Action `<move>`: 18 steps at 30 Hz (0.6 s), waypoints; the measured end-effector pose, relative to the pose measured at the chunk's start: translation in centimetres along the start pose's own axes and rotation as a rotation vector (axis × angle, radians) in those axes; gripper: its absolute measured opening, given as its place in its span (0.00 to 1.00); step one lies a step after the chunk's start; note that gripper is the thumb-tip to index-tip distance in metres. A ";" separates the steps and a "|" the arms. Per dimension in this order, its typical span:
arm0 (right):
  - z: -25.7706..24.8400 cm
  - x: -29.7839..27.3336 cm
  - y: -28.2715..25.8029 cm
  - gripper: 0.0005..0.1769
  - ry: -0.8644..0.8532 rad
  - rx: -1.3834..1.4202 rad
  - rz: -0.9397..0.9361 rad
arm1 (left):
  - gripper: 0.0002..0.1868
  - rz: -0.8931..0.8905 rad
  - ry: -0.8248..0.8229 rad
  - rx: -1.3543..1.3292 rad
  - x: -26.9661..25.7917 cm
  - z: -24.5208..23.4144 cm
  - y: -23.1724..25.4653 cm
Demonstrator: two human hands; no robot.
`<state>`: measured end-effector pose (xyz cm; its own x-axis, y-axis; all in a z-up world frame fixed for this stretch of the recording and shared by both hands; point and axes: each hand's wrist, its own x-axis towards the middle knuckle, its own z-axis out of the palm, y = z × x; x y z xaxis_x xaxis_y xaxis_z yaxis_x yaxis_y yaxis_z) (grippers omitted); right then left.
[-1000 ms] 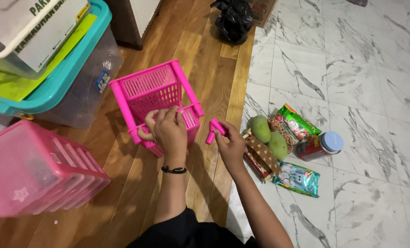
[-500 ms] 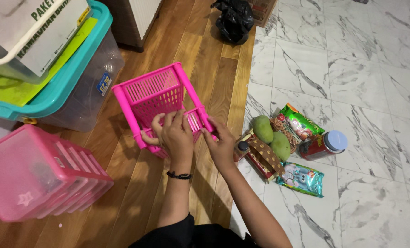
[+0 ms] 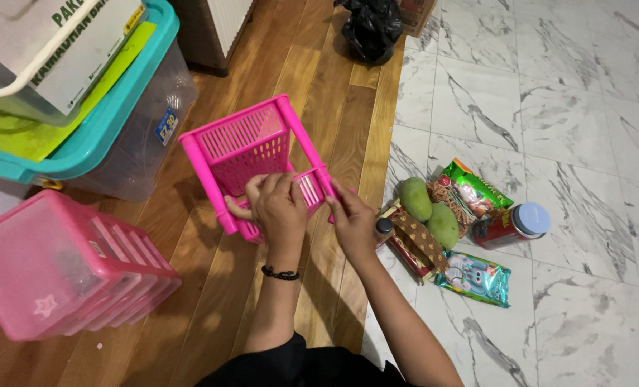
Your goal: The person assembles a pink plastic basket by hand, snapping together the side panels and handle pieces. After completing the assembly, they place a bottle, a tin can, a bag of crackers, and two mangoes into the basket.
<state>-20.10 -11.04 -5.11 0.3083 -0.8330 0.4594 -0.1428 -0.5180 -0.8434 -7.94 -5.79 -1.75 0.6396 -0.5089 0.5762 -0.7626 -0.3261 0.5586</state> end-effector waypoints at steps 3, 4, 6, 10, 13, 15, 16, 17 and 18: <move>-0.1 0.0 0.1 0.21 -0.014 0.065 0.135 | 0.06 -0.002 -0.009 -0.009 -0.1 0.1 0.1; 0.0 0.0 0.1 0.21 -0.009 0.059 0.137 | 0.07 -0.007 -0.018 -0.009 -0.1 0.1 0.1; -0.2 0.0 0.4 0.22 -0.056 0.091 0.173 | 0.06 -0.002 -0.023 -0.013 -0.1 0.1 0.0; -0.1 -0.3 0.7 0.23 -0.067 0.128 0.197 | 0.06 -0.004 -0.010 -0.014 0.0 0.1 -0.1; -0.2 -0.2 1.1 0.24 -0.083 0.143 0.170 | 0.06 0.023 0.002 -0.005 0.1 0.0 -0.4; -0.8 0.4 1.6 0.27 -0.193 0.323 0.212 | 0.06 0.008 -0.021 0.003 0.1 -0.2 -0.5; -1.2 0.9 1.8 0.29 -0.247 0.413 0.233 | 0.07 0.001 -0.033 0.006 0.1 -0.2 -0.5; -1.5 1.2 2.1 0.33 -0.262 0.394 0.212 | 0.07 0.003 -0.029 -0.003 0.1 -0.3 -0.6; -1.9 1.6 2.3 0.36 -0.276 0.375 0.191 | 0.06 0.004 -0.025 -0.013 0.1 -0.4 -0.6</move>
<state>-21.74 -13.92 -5.74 0.5542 -0.7973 0.2392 0.1109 -0.2141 -0.9705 -7.39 -5.33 -1.84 0.6337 -0.5297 0.5638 -0.7639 -0.3136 0.5640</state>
